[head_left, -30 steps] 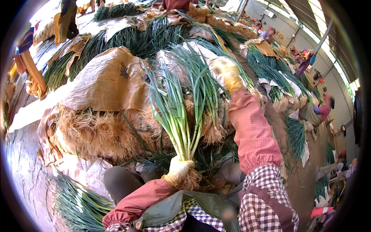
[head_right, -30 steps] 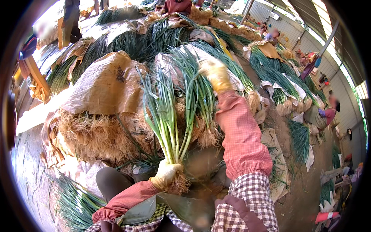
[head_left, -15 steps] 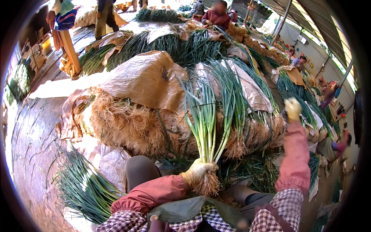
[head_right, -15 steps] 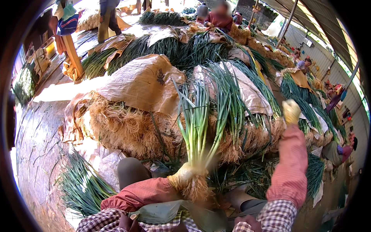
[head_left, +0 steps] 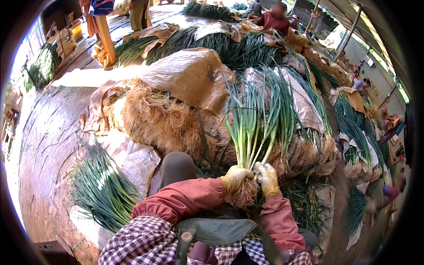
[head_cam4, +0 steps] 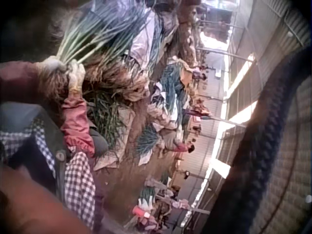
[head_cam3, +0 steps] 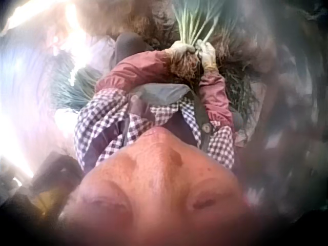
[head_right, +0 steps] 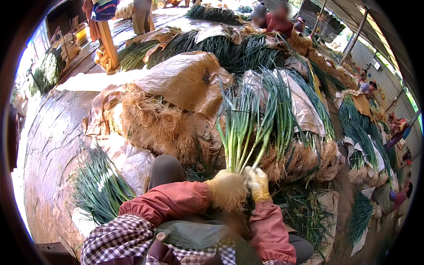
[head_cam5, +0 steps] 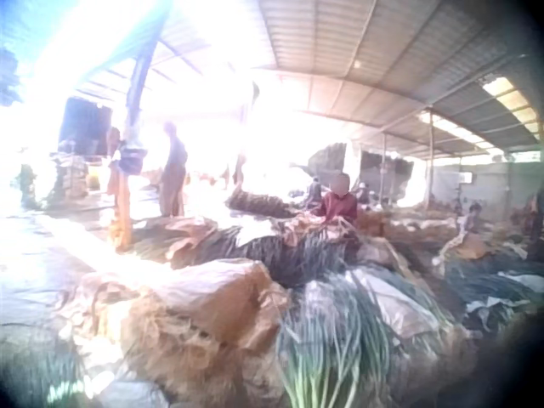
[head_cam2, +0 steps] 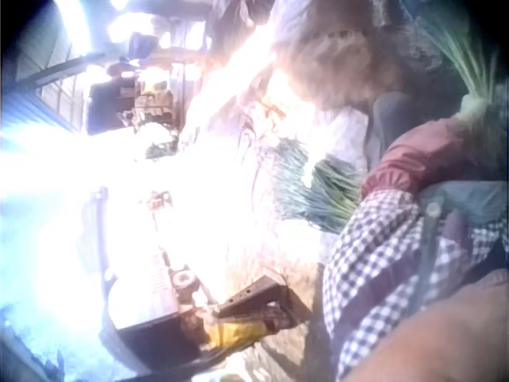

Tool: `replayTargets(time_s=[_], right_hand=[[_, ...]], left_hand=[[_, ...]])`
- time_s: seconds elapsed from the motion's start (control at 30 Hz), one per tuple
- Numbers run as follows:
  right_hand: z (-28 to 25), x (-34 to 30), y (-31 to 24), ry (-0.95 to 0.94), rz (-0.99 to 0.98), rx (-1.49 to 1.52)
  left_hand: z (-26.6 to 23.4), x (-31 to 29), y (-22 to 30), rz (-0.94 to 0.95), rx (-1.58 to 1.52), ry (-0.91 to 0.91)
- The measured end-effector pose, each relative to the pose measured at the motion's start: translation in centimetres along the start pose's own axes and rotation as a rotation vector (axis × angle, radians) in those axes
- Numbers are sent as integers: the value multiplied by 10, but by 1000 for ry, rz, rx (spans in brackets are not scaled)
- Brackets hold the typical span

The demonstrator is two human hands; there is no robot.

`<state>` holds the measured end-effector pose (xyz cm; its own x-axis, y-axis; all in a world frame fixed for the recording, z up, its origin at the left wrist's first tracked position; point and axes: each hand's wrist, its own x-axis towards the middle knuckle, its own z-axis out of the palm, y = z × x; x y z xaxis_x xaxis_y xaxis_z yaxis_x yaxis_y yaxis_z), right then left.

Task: The person is sorting through a bunch of scallions by hand, removing loose outer layers and arranging them while sitting in a large shed filled with piles of harvested plants.

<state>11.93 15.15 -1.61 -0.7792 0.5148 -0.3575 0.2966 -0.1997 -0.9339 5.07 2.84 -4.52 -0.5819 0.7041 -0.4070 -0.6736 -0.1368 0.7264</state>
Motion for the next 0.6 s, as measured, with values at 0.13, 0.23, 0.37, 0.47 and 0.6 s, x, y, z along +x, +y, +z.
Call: replayTargets(time_s=[0.13, 0.23, 0.37, 0.47, 0.6], right_hand=[[-77, 42, 7, 250, -121, 77], [-15, 27, -4, 8, -192, -292], [5, 42, -5, -176, -347, -229], [-26, 59, -49, 40, -300, -122], [-79, 92, -32, 528, -265, -925]], left_hand=[[2, -13, 18, -158, -149, -170], [-4, -16, 29, -183, -211, -109], [12, -25, 49, -109, -30, -204], [11, -28, 63, -68, -82, -164], [-6, -11, 43, -214, -202, -45]])
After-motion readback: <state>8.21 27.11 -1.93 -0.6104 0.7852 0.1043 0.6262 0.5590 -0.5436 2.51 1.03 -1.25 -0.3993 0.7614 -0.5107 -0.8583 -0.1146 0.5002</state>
